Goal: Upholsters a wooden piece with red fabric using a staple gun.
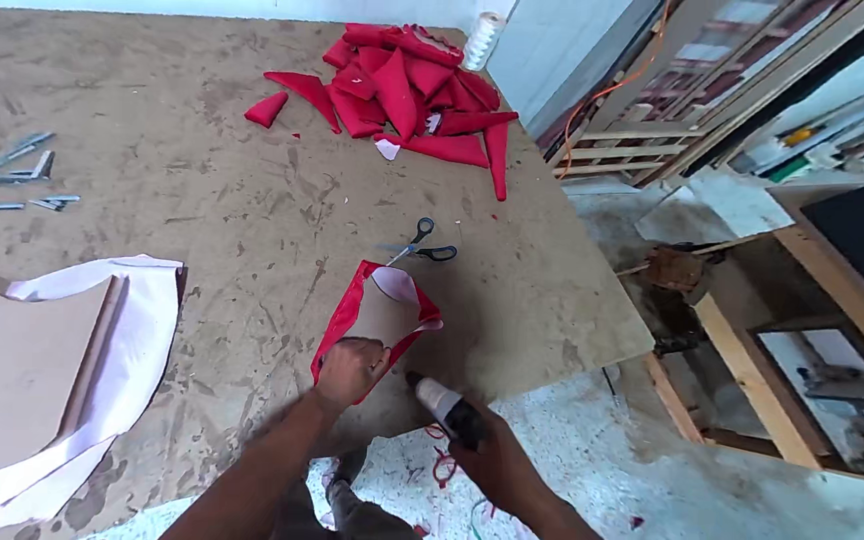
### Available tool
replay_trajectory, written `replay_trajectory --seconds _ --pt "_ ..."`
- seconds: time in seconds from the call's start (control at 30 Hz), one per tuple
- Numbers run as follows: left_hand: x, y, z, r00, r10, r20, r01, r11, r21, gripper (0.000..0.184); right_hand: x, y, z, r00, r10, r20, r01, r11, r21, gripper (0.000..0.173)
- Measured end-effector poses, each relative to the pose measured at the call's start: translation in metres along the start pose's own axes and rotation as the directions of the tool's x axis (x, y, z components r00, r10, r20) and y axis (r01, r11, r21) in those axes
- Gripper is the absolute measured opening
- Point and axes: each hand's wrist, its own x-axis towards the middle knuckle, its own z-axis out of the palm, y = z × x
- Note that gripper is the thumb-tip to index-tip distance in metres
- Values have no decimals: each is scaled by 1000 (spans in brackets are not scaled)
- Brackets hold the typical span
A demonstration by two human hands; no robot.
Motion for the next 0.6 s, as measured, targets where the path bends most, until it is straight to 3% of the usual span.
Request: replay_trajectory --seconds 0.1,0.4,0.6 --pt "-1 -1 -3 999 -22 40 24 999 -33 42 8 -18 19 995 -83 58 85 996 -36 53" --pt "1 1 -13 985 -79 151 95 990 -106 38 27 -55 25 983 105 150 -74 977 -200 53" --pt "4 3 -19 957 -86 277 110 991 -70 37 24 -62 30 980 107 168 -66 970 -234 48"
